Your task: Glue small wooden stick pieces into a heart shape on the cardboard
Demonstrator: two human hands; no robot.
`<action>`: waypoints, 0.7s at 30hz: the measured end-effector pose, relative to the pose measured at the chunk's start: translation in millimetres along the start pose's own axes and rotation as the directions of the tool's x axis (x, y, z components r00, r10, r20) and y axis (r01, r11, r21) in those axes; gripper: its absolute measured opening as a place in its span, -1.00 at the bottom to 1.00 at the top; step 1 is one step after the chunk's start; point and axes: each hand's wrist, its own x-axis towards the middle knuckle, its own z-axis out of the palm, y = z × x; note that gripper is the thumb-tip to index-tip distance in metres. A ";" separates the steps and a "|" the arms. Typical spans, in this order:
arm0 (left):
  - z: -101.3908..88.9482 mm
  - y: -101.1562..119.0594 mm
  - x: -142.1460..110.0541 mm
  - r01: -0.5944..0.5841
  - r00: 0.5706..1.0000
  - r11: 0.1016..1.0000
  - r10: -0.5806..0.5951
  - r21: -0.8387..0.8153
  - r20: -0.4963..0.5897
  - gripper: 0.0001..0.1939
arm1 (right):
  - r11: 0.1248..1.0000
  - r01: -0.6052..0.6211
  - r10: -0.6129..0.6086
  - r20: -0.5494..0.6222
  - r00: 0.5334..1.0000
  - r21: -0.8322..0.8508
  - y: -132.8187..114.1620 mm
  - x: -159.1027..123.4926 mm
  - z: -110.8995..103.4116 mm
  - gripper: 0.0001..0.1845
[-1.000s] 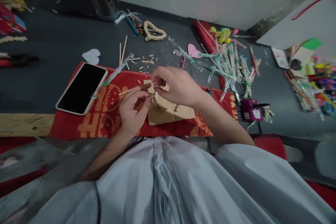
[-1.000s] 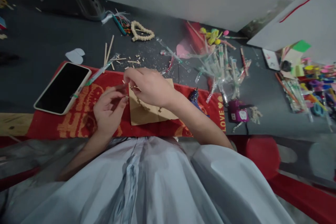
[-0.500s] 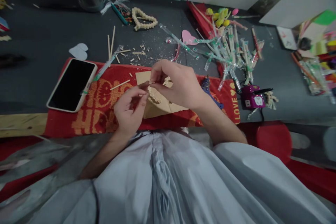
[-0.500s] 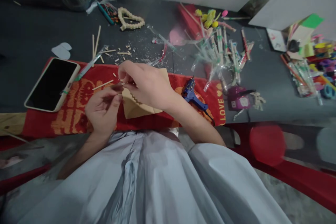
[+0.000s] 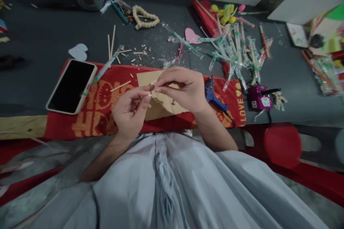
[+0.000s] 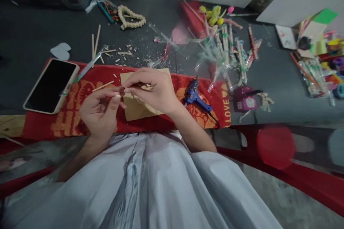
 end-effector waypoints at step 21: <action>-13.4 -8.8 -1.0 -0.079 0.997 0.938 0.066 0.337 0.052 -0.91 | 0.980 -0.198 0.196 0.046 0.979 0.033 -16.2 -10.6 8.0 -0.86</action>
